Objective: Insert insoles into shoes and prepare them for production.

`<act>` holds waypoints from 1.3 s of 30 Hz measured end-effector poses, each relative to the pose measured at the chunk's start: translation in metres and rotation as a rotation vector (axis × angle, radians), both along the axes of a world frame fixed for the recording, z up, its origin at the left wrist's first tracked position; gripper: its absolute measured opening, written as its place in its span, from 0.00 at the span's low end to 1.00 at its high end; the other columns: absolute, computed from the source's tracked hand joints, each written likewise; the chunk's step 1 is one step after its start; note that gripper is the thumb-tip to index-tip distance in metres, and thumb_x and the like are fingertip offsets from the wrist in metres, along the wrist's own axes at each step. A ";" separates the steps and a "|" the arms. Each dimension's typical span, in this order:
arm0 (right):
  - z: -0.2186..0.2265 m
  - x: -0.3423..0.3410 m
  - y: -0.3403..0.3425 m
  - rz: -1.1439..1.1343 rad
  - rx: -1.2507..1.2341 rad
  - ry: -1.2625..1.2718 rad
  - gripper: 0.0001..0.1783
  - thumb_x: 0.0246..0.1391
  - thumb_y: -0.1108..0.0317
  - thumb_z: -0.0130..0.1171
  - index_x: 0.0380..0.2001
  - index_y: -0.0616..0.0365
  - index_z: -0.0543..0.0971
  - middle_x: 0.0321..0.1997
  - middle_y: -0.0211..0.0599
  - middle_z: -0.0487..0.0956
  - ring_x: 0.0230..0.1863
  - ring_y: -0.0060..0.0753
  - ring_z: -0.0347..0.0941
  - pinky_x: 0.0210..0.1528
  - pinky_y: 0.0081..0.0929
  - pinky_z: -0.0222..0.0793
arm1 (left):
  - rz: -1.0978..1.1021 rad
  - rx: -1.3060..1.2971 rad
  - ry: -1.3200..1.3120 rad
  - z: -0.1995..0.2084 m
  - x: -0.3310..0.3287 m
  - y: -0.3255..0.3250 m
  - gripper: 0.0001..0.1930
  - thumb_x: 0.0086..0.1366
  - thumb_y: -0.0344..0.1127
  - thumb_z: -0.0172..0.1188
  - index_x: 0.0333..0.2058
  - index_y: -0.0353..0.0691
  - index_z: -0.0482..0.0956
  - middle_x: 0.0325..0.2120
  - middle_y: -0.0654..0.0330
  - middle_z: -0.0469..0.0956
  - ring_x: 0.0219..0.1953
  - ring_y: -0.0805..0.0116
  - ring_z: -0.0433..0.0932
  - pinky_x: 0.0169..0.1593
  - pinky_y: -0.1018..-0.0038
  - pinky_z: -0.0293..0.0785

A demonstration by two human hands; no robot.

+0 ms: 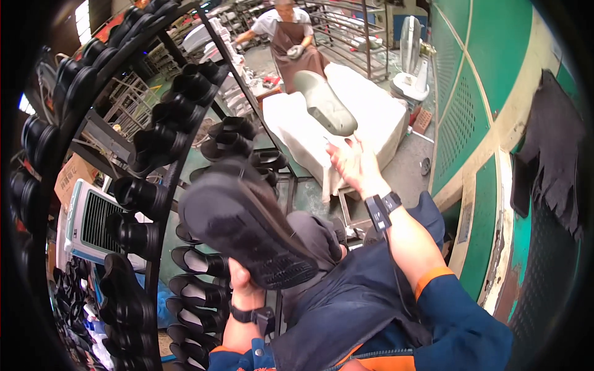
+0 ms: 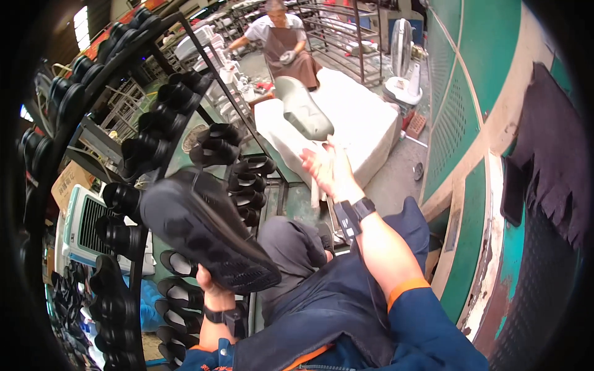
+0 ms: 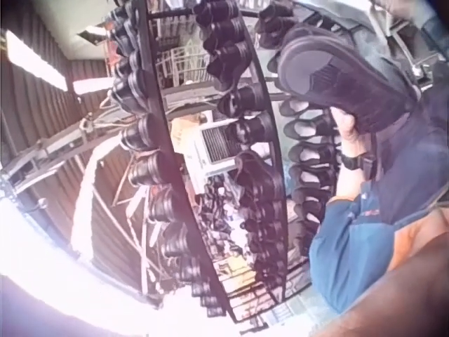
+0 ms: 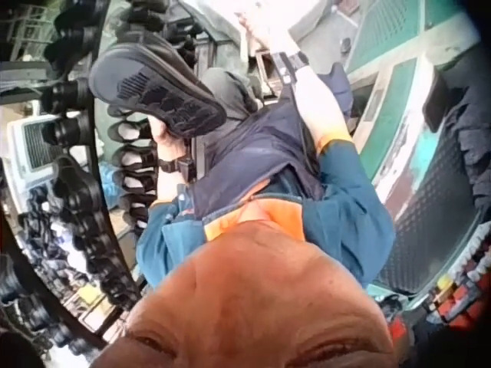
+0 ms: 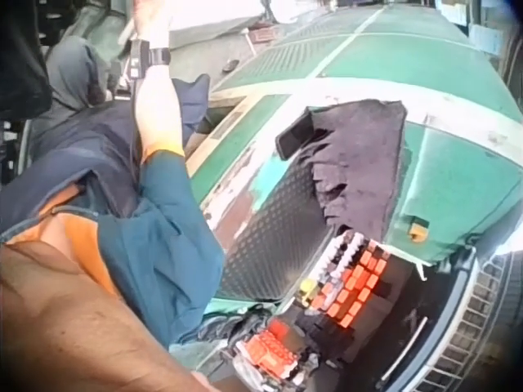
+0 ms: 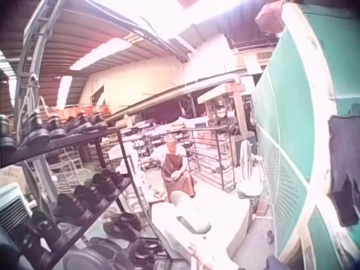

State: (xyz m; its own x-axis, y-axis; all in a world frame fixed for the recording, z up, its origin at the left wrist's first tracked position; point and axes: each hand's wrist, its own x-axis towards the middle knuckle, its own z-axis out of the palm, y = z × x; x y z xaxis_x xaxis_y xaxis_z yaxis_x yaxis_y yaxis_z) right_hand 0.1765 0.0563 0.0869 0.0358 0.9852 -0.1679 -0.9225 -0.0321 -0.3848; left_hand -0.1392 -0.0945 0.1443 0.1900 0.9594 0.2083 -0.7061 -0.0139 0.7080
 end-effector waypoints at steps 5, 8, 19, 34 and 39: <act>0.015 -0.079 -0.077 0.854 0.062 -0.227 0.41 0.65 0.37 0.43 0.69 0.57 0.57 0.58 0.54 0.74 0.53 0.50 0.77 0.51 0.46 0.76 | 0.334 0.211 0.773 0.002 -0.065 -0.043 0.48 0.46 0.43 0.71 0.66 0.39 0.61 0.60 0.46 0.67 0.64 0.47 0.67 0.66 0.54 0.63; 0.031 -0.130 -0.123 0.920 0.056 -0.085 0.37 0.67 0.41 0.44 0.69 0.56 0.61 0.65 0.45 0.70 0.64 0.38 0.69 0.61 0.36 0.69 | 0.357 0.684 1.480 0.046 -0.060 -0.041 0.34 0.49 0.52 0.72 0.51 0.37 0.78 0.51 0.49 0.77 0.59 0.45 0.72 0.65 0.49 0.59; -0.022 -0.176 -0.158 1.280 0.119 -0.537 0.24 0.66 0.60 0.50 0.58 0.66 0.72 0.53 0.50 0.78 0.55 0.44 0.76 0.56 0.38 0.73 | 0.392 -0.932 0.485 -0.101 -0.146 -0.177 0.12 0.60 0.32 0.63 0.42 0.35 0.80 0.37 0.63 0.81 0.41 0.72 0.78 0.48 0.73 0.72; -0.030 -0.151 -0.154 1.198 0.103 -0.532 0.22 0.64 0.62 0.51 0.55 0.69 0.73 0.46 0.52 0.80 0.45 0.47 0.81 0.46 0.36 0.80 | 0.577 -1.350 1.652 -0.289 -0.278 -0.372 0.21 0.55 0.36 0.57 0.48 0.38 0.81 0.51 0.45 0.77 0.57 0.49 0.74 0.60 0.63 0.69; 0.013 -0.127 -0.127 1.052 0.209 -0.822 0.23 0.64 0.61 0.53 0.54 0.69 0.73 0.44 0.51 0.81 0.42 0.44 0.82 0.44 0.34 0.80 | 0.392 -0.550 1.593 -0.241 -0.201 -0.232 0.17 0.64 0.36 0.57 0.49 0.36 0.79 0.43 0.48 0.82 0.46 0.57 0.82 0.49 0.67 0.76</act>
State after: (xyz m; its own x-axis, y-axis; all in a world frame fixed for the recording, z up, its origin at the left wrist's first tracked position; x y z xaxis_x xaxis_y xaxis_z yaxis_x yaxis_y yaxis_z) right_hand 0.0493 -0.0708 0.1002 -0.7286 0.6116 -0.3084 0.0014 -0.4489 -0.8936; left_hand -0.3403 -0.3264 -0.0963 -0.3759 0.8839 -0.2784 0.6215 0.4633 0.6318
